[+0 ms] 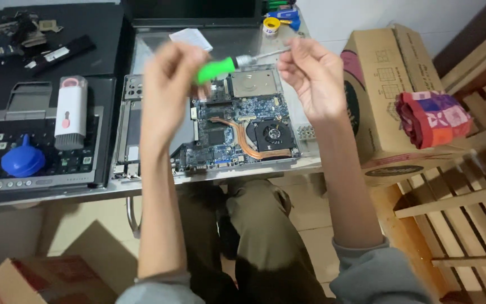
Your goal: Unscrewing and disassembling internal components of a laptop on a repair bench.
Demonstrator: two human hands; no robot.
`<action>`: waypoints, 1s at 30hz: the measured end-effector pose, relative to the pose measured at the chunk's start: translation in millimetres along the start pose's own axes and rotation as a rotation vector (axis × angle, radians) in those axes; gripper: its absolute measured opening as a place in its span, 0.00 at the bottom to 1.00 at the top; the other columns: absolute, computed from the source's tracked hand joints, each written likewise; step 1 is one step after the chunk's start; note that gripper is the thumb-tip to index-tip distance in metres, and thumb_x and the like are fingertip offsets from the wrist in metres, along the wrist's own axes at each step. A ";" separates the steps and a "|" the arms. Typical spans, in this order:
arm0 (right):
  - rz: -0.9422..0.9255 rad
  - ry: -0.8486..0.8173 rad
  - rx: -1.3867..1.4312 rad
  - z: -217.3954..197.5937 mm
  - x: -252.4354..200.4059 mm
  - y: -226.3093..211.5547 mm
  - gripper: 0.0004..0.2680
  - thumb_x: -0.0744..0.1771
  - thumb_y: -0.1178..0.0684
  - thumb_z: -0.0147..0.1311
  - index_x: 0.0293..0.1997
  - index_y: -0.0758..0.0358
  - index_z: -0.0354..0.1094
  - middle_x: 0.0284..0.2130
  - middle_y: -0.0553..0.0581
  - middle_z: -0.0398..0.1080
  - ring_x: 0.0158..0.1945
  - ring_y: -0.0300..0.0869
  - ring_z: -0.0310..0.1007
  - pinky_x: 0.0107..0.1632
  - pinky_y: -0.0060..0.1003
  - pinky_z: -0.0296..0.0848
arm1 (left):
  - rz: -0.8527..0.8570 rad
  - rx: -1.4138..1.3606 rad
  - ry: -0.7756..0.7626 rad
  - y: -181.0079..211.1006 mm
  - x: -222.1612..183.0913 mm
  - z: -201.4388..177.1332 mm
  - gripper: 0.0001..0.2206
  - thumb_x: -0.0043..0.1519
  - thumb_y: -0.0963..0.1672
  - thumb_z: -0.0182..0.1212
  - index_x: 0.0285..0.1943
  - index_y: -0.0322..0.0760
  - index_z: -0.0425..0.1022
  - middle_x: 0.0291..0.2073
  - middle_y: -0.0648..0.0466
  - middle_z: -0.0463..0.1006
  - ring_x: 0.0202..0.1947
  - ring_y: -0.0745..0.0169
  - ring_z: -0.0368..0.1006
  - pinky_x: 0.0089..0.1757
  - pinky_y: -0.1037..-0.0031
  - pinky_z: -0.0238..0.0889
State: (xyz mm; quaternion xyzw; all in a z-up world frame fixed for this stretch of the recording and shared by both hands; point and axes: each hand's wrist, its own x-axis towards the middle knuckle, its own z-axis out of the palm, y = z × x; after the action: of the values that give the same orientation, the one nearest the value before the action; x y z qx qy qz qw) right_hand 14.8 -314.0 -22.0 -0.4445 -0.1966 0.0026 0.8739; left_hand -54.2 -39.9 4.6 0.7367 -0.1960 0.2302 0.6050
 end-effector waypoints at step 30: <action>-0.208 0.041 -1.182 -96.1 -72.9 -55.3 0.07 0.63 0.60 0.79 0.41 0.58 0.85 0.29 0.55 0.82 0.38 0.33 0.78 0.45 0.30 0.77 | -0.355 -0.166 0.112 -27.8 -72.4 11.2 0.14 0.79 0.44 0.54 0.50 0.28 0.83 0.19 0.61 0.54 0.17 0.75 0.50 0.25 0.81 0.48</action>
State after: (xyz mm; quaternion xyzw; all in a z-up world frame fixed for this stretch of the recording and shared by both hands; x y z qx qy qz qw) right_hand -28.6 -435.1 -54.6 -0.8336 -0.1901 -0.2012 0.4781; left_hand -96.4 -44.9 -61.2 0.6934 -0.0474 0.1434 0.7046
